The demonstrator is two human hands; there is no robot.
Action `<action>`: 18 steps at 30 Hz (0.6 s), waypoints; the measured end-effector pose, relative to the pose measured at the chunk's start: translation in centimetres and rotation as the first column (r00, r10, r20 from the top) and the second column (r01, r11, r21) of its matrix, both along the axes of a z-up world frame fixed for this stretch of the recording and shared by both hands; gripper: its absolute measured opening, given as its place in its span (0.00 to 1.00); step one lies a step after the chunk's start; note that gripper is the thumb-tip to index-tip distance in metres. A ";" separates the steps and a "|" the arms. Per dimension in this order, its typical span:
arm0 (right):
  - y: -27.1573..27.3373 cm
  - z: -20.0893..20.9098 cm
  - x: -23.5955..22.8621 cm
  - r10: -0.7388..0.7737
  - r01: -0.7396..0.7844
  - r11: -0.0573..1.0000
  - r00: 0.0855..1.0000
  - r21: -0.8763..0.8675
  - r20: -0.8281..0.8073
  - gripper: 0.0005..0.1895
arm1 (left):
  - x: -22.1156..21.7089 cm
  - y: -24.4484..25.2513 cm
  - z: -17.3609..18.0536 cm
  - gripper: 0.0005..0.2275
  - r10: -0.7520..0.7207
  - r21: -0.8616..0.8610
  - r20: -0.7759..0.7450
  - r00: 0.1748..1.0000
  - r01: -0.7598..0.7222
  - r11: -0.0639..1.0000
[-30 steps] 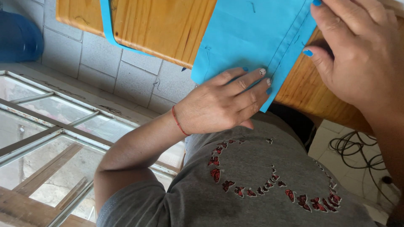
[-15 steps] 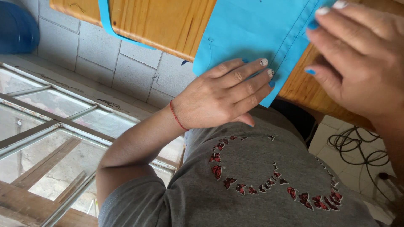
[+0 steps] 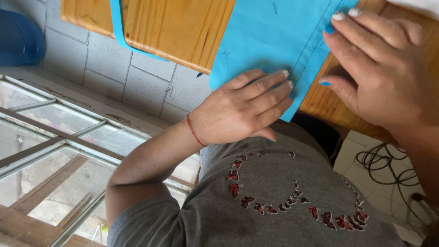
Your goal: Cutting fabric with scissors and setting up a sewing machine to sew a piece of cloth.
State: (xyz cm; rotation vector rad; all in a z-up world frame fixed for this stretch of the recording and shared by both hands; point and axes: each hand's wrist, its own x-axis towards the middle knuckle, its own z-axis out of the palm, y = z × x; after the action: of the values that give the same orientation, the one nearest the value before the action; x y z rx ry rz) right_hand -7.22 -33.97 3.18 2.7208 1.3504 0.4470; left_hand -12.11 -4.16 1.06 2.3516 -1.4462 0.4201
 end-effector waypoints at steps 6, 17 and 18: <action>-0.4 -0.1 0.2 -0.016 0.016 1.000 1.000 0.001 0.025 0.30 | 0.1 -0.6 -0.3 0.32 0.006 0.050 -0.038 0.999 -0.004 0.999; 0.3 0.8 1.1 0.010 0.022 0.987 0.979 0.156 -0.204 0.34 | 0.2 -0.7 -0.6 0.33 0.003 0.019 -0.068 0.998 -0.002 1.000; 0.1 0.7 1.1 0.018 0.013 0.986 0.983 0.168 -0.181 0.31 | 0.2 -0.7 -0.7 0.33 0.005 0.014 -0.065 0.998 -0.004 1.000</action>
State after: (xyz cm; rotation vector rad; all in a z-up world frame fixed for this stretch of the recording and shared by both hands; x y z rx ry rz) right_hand -6.09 -33.87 3.90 2.9624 1.4180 0.3334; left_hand -11.89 -4.82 0.39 2.3571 -1.4192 0.3327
